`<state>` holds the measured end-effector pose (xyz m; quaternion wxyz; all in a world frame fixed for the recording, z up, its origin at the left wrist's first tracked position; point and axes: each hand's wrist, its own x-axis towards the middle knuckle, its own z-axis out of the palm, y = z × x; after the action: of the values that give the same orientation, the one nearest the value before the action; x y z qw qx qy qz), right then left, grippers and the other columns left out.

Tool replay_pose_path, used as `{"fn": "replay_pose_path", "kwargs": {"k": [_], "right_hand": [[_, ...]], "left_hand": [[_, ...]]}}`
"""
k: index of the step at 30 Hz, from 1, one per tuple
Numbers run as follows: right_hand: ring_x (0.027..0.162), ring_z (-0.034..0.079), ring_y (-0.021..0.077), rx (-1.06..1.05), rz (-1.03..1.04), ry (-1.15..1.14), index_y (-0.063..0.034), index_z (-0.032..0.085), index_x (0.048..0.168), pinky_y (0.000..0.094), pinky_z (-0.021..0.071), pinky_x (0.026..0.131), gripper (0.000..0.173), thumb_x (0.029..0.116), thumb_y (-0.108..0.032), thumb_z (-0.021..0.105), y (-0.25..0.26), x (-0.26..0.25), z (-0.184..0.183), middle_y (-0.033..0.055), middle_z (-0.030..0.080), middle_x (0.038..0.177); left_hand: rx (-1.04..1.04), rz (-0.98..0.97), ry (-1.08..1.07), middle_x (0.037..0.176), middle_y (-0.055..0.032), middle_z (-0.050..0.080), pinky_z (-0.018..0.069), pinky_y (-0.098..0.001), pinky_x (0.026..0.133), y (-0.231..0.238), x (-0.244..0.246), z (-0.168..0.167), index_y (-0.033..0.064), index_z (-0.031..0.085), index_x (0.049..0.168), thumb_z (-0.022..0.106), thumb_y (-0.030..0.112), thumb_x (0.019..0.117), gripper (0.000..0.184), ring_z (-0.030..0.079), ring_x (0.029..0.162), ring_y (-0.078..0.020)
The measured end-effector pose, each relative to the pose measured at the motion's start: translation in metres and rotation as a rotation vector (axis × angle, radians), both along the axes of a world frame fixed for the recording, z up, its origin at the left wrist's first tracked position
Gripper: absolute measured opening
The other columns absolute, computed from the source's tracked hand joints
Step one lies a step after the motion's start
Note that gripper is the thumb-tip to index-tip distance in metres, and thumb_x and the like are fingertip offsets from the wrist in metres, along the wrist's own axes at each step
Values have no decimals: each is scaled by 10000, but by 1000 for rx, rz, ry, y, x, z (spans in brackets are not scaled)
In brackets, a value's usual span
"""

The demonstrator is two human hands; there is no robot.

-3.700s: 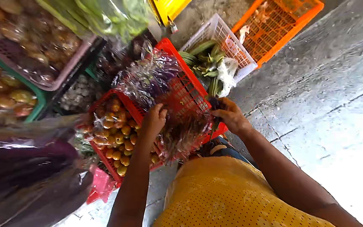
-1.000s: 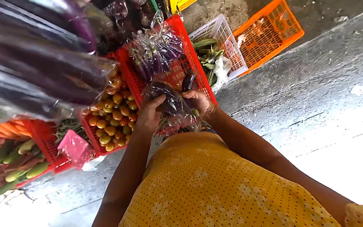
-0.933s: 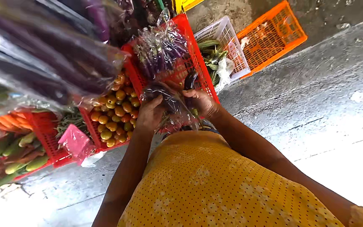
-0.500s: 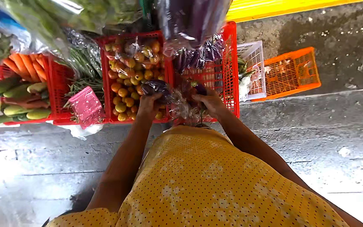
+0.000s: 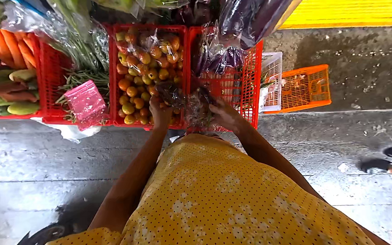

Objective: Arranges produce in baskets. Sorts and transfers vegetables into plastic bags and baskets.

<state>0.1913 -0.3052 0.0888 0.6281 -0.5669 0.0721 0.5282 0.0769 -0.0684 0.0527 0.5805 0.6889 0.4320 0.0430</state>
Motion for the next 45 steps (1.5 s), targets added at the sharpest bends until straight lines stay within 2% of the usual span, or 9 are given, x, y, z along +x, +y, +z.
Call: {"fn": "replay_pose_path", "kwargs": {"k": [3,7,9,11,14,20,27,33,45], "right_hand": [[1071,686,298,38,21,-33,-188,331,1574,479,607,842,525,1072,-121,470,-14,1,-1,147,644,1283],[1128,662,296,112,94,-74,-163,279,1600,487,593,896,641,1012,-45,507,-32,0,-9,146,618,1331],[1150,656,285,132,140,-102,-142,298,1588,465,586,921,630,1005,-29,509,-37,0,-7,146,614,1344],[1140,666,261,130,183,-173,-73,334,1553,420,580,942,586,1002,-1,521,-41,1,-2,161,632,1318],[1067,689,195,116,241,-271,42,470,1380,357,580,939,419,971,68,556,-47,1,7,159,680,1212],[1097,694,161,83,500,-511,9,643,1299,326,572,969,352,950,58,626,-44,6,23,142,702,1236],[1125,692,227,8,637,-802,-73,675,1312,438,542,1013,369,951,-1,649,-4,13,10,121,717,1232],[1175,666,302,-157,788,-908,-103,658,1351,503,502,1047,382,982,-24,603,22,23,19,145,703,1251],[975,719,255,-157,376,-834,-2,662,1158,446,586,912,251,926,-73,727,57,-2,32,154,722,1078]], "left_hand": [[348,-246,35,1433,-348,429,472,-550,1058,-27,-16,21,-28,422,1469,762,229,892,717,500,1295,-455],[471,-572,120,1449,-311,445,473,-624,1024,-51,-8,35,26,482,1453,842,435,789,860,482,1307,-489],[490,-618,165,1419,-301,470,509,-603,983,-55,0,32,7,500,1424,797,368,856,736,536,1252,-472],[514,-614,115,1297,-276,562,557,-547,929,-55,3,29,-40,590,1278,678,201,958,410,626,1126,-415],[559,-560,-29,1104,-239,659,570,-508,890,-56,-1,31,-69,659,1112,588,52,987,188,678,1002,-358],[664,-466,-147,1028,-217,684,586,-422,835,-59,-4,39,-67,678,1097,578,82,1011,199,696,910,-293],[805,-426,-152,1034,-224,696,570,-412,900,-50,1,45,-66,684,1105,546,45,1020,196,697,972,-316],[885,-392,-214,990,-206,704,581,-374,841,-33,11,62,-54,698,1072,571,49,1006,177,705,905,-282],[794,-479,-341,936,-175,713,583,-321,816,-28,21,85,-60,688,1030,607,45,990,138,705,847,-213]]}}
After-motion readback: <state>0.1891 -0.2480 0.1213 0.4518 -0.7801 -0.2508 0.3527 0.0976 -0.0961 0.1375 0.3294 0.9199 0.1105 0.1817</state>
